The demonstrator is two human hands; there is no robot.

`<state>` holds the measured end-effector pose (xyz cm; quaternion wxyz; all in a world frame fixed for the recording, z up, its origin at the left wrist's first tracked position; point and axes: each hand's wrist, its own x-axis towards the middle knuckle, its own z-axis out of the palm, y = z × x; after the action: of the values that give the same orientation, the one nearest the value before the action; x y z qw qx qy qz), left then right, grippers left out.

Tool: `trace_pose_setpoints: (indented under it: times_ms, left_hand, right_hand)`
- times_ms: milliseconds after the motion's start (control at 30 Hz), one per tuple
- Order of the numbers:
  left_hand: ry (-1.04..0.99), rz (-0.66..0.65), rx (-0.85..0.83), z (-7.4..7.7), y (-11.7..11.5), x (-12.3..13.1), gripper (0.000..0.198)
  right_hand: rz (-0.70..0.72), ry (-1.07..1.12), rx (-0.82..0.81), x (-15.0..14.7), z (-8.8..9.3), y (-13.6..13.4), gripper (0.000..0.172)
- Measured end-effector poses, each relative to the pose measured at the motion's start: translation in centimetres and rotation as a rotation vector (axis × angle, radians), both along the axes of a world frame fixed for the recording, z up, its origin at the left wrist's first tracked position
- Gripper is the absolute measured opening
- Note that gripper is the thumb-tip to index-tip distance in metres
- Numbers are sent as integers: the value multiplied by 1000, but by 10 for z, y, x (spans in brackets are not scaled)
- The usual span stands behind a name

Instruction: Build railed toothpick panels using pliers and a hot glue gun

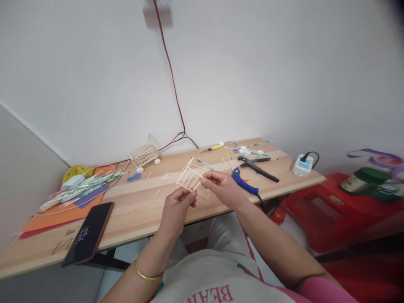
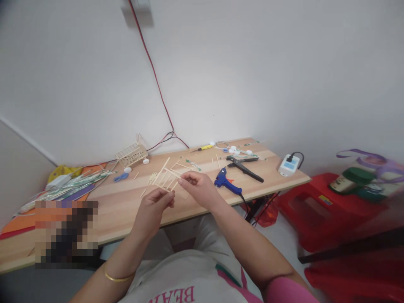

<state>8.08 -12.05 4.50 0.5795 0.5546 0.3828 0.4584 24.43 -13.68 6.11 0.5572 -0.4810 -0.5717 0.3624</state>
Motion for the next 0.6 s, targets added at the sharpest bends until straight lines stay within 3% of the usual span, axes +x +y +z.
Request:
trace_pose_setpoints:
  times_ms: [367, 600]
  left_hand:
    - [-14, -9, -34, -2, 1, -1, 21]
    - [-68, -101, -125, -3, -1, 0, 21]
  right_hand:
    - [-8, 10, -39, -2, 0, 3, 28]
    - [3, -21, -51, 1, -4, 3, 27]
